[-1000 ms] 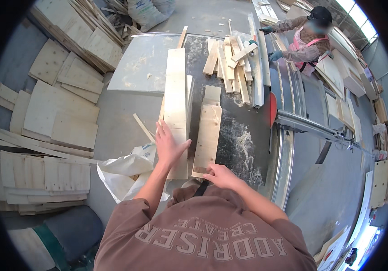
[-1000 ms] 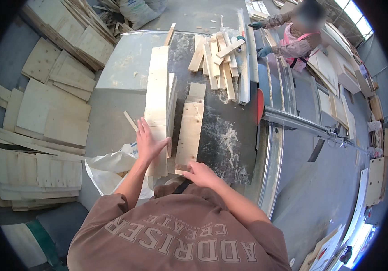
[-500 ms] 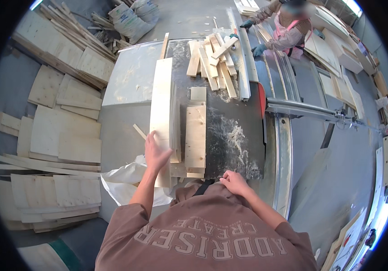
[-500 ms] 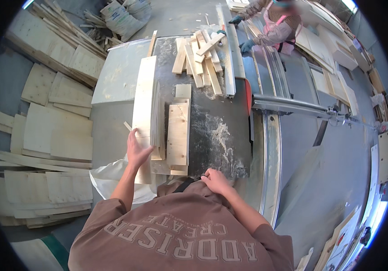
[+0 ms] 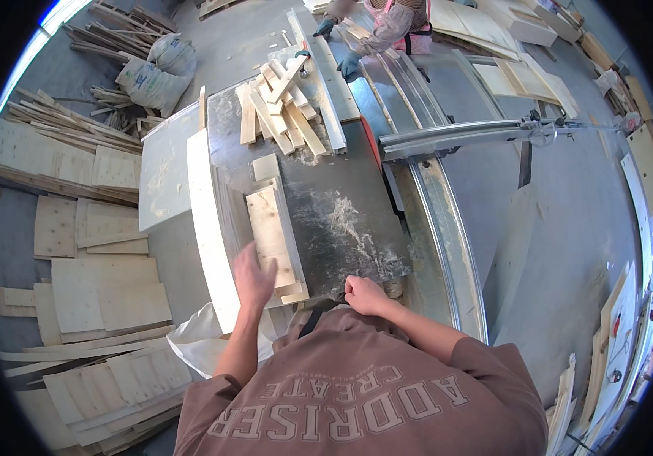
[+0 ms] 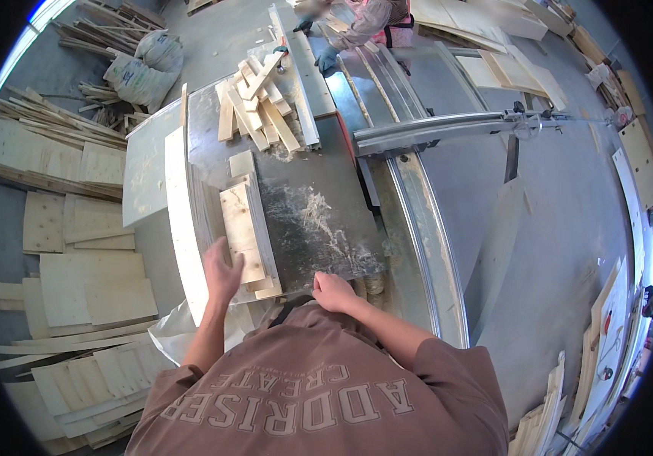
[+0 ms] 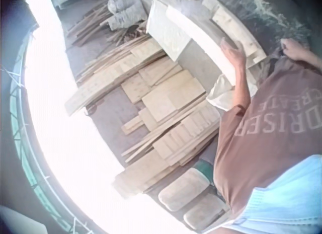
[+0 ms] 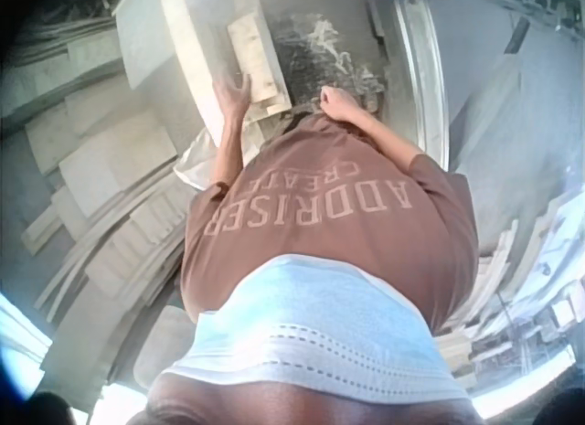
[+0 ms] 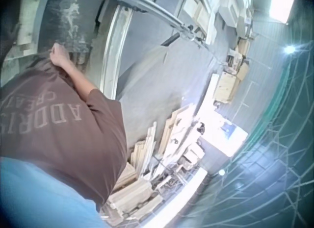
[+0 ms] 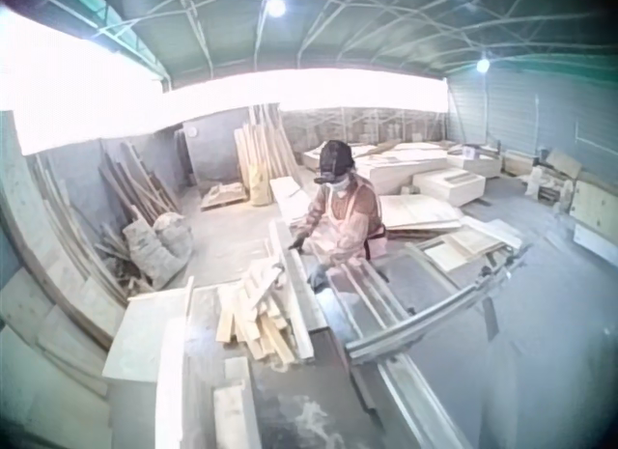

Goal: The person feeds wooden planks through a table saw to cut them into smaller pieces. The person repeatedly picks up planks, aligns them on the saw, and pushes them through the blade, then stacks the cut pieces on the table.

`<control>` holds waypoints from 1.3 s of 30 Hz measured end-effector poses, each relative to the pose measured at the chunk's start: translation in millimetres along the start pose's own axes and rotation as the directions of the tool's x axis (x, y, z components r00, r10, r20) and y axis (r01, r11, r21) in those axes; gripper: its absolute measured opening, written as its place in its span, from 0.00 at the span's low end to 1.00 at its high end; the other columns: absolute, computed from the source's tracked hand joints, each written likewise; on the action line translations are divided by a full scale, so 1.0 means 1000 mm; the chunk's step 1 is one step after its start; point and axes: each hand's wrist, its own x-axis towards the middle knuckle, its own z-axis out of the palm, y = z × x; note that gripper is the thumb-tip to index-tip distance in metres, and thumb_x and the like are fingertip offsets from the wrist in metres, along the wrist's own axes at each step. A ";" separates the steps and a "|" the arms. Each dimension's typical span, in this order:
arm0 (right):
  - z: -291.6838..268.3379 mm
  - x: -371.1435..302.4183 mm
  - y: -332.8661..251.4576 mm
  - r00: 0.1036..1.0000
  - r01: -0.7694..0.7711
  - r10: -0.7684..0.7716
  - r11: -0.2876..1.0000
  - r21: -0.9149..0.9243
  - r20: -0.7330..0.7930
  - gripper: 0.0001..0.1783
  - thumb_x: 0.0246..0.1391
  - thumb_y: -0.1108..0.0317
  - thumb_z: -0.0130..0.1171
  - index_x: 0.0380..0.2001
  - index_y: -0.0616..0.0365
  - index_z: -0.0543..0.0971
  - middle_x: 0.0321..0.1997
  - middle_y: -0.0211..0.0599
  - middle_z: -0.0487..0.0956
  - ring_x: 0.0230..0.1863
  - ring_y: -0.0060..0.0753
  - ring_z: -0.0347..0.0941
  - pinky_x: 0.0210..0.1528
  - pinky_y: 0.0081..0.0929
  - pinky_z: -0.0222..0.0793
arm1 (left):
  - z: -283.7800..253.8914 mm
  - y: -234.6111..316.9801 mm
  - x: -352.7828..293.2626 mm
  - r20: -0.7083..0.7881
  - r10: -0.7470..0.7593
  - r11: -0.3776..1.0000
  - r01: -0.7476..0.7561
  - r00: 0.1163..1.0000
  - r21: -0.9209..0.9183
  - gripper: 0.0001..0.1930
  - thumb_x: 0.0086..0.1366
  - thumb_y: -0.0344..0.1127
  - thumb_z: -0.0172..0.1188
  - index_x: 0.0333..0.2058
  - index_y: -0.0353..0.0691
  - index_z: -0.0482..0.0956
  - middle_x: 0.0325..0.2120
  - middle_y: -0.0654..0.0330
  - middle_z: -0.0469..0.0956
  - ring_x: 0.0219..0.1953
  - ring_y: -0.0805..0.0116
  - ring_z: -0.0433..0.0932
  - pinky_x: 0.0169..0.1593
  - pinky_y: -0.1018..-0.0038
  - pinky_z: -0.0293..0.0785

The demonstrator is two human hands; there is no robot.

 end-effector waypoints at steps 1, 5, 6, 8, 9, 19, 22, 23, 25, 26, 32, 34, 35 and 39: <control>-0.001 -0.002 0.004 1.000 0.004 -0.004 1.000 0.002 -0.019 0.08 0.60 0.66 0.59 0.38 0.59 0.81 0.38 0.51 0.87 0.45 0.60 0.83 0.49 0.53 0.77 | 0.012 0.007 -0.006 0.054 0.012 1.000 -0.013 0.998 0.021 0.38 0.65 0.44 0.74 0.68 0.28 0.72 0.68 0.35 0.72 0.72 0.37 0.67 0.75 0.50 0.65; 0.005 -0.006 0.021 0.998 -0.016 0.021 0.997 0.074 -0.066 0.09 0.61 0.67 0.58 0.36 0.61 0.82 0.36 0.53 0.86 0.42 0.60 0.84 0.46 0.52 0.78 | 0.033 0.016 -0.020 0.298 -0.048 0.989 0.004 0.953 0.146 0.45 0.64 0.50 0.73 0.71 0.28 0.68 0.74 0.32 0.63 0.77 0.34 0.59 0.78 0.53 0.61; 0.008 -0.008 0.022 0.997 -0.037 0.043 0.995 0.094 -0.070 0.09 0.62 0.67 0.57 0.35 0.62 0.83 0.35 0.54 0.86 0.41 0.60 0.84 0.45 0.51 0.78 | 0.032 0.017 -0.023 0.354 -0.066 0.984 0.002 0.933 0.178 0.46 0.64 0.51 0.73 0.72 0.27 0.66 0.75 0.32 0.61 0.78 0.34 0.58 0.78 0.54 0.61; 0.017 -0.018 0.024 0.996 -0.034 0.044 0.992 0.121 -0.083 0.15 0.66 0.64 0.54 0.35 0.64 0.84 0.39 0.59 0.87 0.45 0.66 0.84 0.50 0.58 0.78 | 0.030 0.016 -0.032 0.368 -0.075 0.961 -0.031 0.927 0.276 0.51 0.64 0.54 0.73 0.74 0.24 0.61 0.77 0.29 0.56 0.81 0.33 0.52 0.79 0.54 0.60; 0.020 -0.023 0.025 0.994 -0.030 0.043 0.990 0.135 -0.099 0.15 0.67 0.63 0.53 0.35 0.64 0.84 0.39 0.60 0.86 0.46 0.67 0.83 0.50 0.58 0.77 | 0.031 0.016 -0.034 0.369 -0.074 0.953 -0.044 0.926 0.300 0.52 0.64 0.55 0.73 0.74 0.23 0.60 0.77 0.28 0.55 0.81 0.34 0.51 0.79 0.54 0.60; 0.082 -0.006 0.031 0.994 0.053 -0.038 0.989 0.141 -0.107 0.13 0.65 0.65 0.55 0.33 0.65 0.82 0.37 0.59 0.85 0.43 0.69 0.81 0.45 0.57 0.75 | 0.002 0.000 -0.033 0.417 -0.110 0.920 -0.067 0.902 0.386 0.55 0.62 0.57 0.73 0.75 0.22 0.58 0.77 0.29 0.55 0.81 0.35 0.51 0.76 0.54 0.68; 0.074 -0.007 0.022 0.993 0.053 -0.040 0.991 0.123 -0.107 0.12 0.63 0.65 0.56 0.33 0.64 0.82 0.36 0.58 0.85 0.42 0.68 0.82 0.44 0.57 0.75 | -0.001 0.000 -0.038 0.391 -0.107 0.921 -0.057 0.914 0.386 0.55 0.62 0.56 0.73 0.75 0.23 0.58 0.78 0.30 0.54 0.81 0.36 0.52 0.74 0.53 0.71; 0.072 -0.008 0.019 0.994 0.050 -0.039 0.992 0.115 -0.104 0.12 0.63 0.66 0.56 0.33 0.64 0.82 0.36 0.57 0.85 0.42 0.67 0.82 0.44 0.56 0.75 | -0.002 0.001 -0.040 0.383 -0.111 0.919 -0.052 0.917 0.391 0.55 0.62 0.56 0.73 0.76 0.24 0.57 0.78 0.31 0.54 0.81 0.36 0.52 0.73 0.53 0.72; 0.072 -0.005 0.018 0.992 0.071 -0.057 0.990 0.119 -0.117 0.11 0.62 0.66 0.57 0.34 0.63 0.83 0.36 0.56 0.86 0.41 0.65 0.83 0.44 0.54 0.76 | -0.003 0.000 -0.037 0.385 -0.112 0.913 -0.058 0.916 0.404 0.55 0.62 0.55 0.73 0.76 0.24 0.57 0.78 0.31 0.54 0.81 0.36 0.52 0.72 0.52 0.73; 0.074 -0.005 0.016 0.991 0.079 -0.064 0.989 0.125 -0.120 0.11 0.62 0.66 0.58 0.34 0.63 0.83 0.35 0.56 0.86 0.41 0.64 0.83 0.44 0.53 0.77 | -0.003 -0.002 -0.038 0.388 -0.117 0.909 -0.059 0.914 0.413 0.55 0.62 0.55 0.73 0.76 0.25 0.56 0.78 0.31 0.53 0.81 0.37 0.52 0.72 0.52 0.73; 0.072 -0.003 0.010 0.997 0.046 -0.033 0.981 0.188 -0.069 0.12 0.63 0.65 0.58 0.35 0.62 0.83 0.38 0.57 0.87 0.45 0.65 0.84 0.49 0.56 0.78 | -0.008 -0.004 -0.037 0.404 -0.107 0.903 -0.081 0.908 0.422 0.55 0.62 0.54 0.73 0.76 0.24 0.57 0.78 0.31 0.53 0.81 0.35 0.52 0.73 0.53 0.72; 0.072 -0.004 0.007 0.997 0.044 -0.030 0.979 0.199 -0.076 0.11 0.63 0.65 0.59 0.35 0.63 0.84 0.37 0.57 0.87 0.44 0.65 0.84 0.48 0.55 0.78 | -0.010 -0.004 -0.037 0.410 -0.111 0.899 -0.085 0.906 0.430 0.55 0.62 0.54 0.73 0.76 0.24 0.56 0.78 0.30 0.52 0.81 0.35 0.52 0.73 0.53 0.72; 0.074 -0.004 0.007 0.997 0.043 -0.027 0.978 0.204 -0.078 0.11 0.63 0.65 0.59 0.35 0.63 0.84 0.37 0.56 0.87 0.44 0.65 0.84 0.48 0.55 0.79 | -0.010 -0.003 -0.037 0.413 -0.114 0.897 -0.085 0.904 0.434 0.55 0.62 0.54 0.73 0.76 0.24 0.56 0.78 0.30 0.52 0.81 0.35 0.52 0.73 0.53 0.72; 0.078 -0.005 0.010 0.995 0.055 -0.036 0.979 0.198 -0.097 0.11 0.63 0.65 0.60 0.34 0.63 0.84 0.36 0.56 0.87 0.42 0.63 0.84 0.46 0.53 0.79 | -0.012 -0.002 -0.036 0.422 -0.123 0.888 -0.090 0.898 0.451 0.56 0.62 0.54 0.73 0.76 0.23 0.56 0.78 0.29 0.52 0.81 0.34 0.52 0.74 0.53 0.71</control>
